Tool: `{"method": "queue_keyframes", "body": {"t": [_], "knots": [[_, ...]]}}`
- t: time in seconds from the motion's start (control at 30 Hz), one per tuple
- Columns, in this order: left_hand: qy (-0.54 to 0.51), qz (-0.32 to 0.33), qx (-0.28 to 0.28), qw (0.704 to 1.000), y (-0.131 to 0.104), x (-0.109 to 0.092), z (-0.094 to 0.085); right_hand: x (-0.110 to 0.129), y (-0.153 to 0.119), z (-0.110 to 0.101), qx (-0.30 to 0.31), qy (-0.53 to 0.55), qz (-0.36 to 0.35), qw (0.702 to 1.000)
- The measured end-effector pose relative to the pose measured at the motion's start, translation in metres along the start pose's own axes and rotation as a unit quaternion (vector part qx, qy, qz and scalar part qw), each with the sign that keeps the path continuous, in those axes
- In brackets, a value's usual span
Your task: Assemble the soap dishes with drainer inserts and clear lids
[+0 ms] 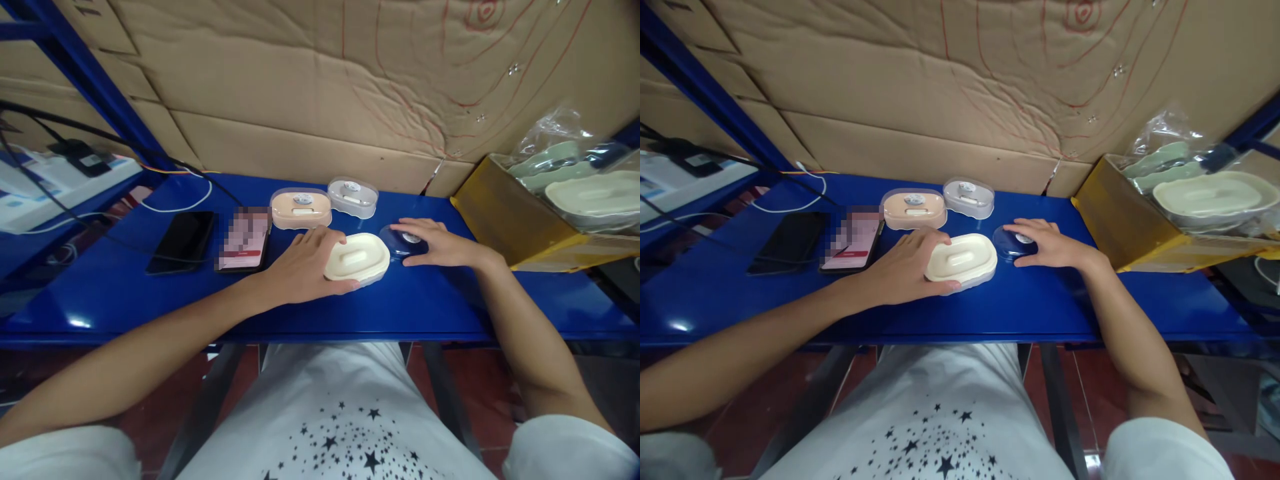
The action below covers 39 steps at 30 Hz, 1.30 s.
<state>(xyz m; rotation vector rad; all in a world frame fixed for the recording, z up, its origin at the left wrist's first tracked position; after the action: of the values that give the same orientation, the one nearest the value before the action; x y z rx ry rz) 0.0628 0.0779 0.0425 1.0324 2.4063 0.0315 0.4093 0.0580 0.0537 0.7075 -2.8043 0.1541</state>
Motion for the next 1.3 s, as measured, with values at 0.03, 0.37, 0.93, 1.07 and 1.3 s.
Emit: {"method": "queue_keyframes", "body": {"t": [0.03, 0.37, 0.93, 1.07, 1.3], "knots": [[0.011, -0.001, 0.003, 1.0, -0.001, -0.001, 0.001, -0.002, -0.001, -0.001, -0.009, -0.005, 0.003, 1.0], [0.011, -0.013, 0.03, 0.999, -0.002, -0.003, 0.002, -0.003, -0.002, -0.008, -0.101, 0.037, -0.017, 0.994], [0.002, 0.008, 0.038, 0.999, -0.003, -0.006, 0.003, 0.087, 0.003, 0.004, -0.177, 0.02, -0.203, 0.963], [-0.003, 0.021, 0.037, 0.999, -0.004, -0.008, 0.002, 0.083, 0.003, 0.001, -0.198, 0.012, -0.195, 0.96], [-0.051, 0.03, 0.016, 0.998, -0.003, -0.005, 0.006, 0.082, 0.003, 0.0, -0.197, 0.005, -0.181, 0.964]]}}
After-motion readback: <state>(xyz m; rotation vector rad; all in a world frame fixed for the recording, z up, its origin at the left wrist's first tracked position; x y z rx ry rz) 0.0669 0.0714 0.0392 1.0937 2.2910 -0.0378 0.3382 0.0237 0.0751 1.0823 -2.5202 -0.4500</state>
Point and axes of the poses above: each hand's wrist, its own y-axis towards the middle knuckle, its own z-axis out of the palm, x = y × z, the point moved 2 cm from there along y, towards the middle knuckle, and after that the axes turned 7 degrees about -z, right-handed, at the moved point
